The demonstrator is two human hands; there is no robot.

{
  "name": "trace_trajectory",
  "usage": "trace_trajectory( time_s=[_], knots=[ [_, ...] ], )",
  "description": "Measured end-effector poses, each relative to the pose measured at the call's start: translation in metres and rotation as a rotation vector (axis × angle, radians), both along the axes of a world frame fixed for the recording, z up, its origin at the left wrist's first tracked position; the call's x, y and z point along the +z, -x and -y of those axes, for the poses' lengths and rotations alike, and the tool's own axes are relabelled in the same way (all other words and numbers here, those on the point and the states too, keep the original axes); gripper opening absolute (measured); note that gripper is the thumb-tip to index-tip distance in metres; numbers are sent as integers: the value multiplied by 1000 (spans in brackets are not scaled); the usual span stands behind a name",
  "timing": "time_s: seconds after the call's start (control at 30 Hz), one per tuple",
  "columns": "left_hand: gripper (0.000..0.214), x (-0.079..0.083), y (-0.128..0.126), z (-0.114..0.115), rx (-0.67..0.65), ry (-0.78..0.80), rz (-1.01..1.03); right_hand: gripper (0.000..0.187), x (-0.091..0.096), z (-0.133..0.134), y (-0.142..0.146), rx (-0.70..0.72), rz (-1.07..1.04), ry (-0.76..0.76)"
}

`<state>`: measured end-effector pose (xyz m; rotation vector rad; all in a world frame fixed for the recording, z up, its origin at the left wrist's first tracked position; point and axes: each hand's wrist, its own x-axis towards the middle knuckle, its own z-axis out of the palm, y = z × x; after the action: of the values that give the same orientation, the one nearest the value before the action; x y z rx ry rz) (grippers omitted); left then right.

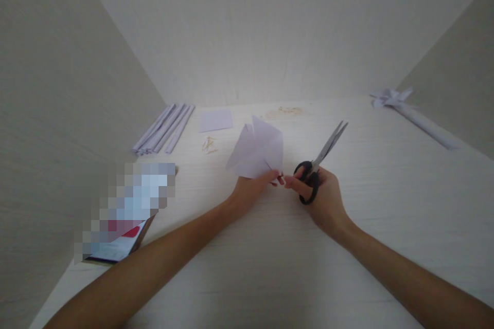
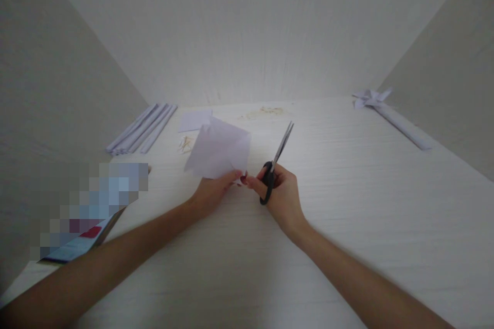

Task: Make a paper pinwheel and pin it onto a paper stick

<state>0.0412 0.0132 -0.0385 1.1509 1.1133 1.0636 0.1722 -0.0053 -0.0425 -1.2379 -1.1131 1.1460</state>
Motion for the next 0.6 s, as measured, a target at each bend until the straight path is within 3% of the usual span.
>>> trace_trajectory(
  time_s=[0.13,0.33,0.6],
  knots=[
    [5,-6,1,-2,-54,3,165,23,0,-3,-3,-81,-56,-89],
    [4,-5,2,-2,-77,-18,5,21,-4,-10,-7,-181,-202,-143],
    [15,-7,6,-3,-141,0,-89,25,-7,-18,-13,-273,-235,-208]
  ],
)
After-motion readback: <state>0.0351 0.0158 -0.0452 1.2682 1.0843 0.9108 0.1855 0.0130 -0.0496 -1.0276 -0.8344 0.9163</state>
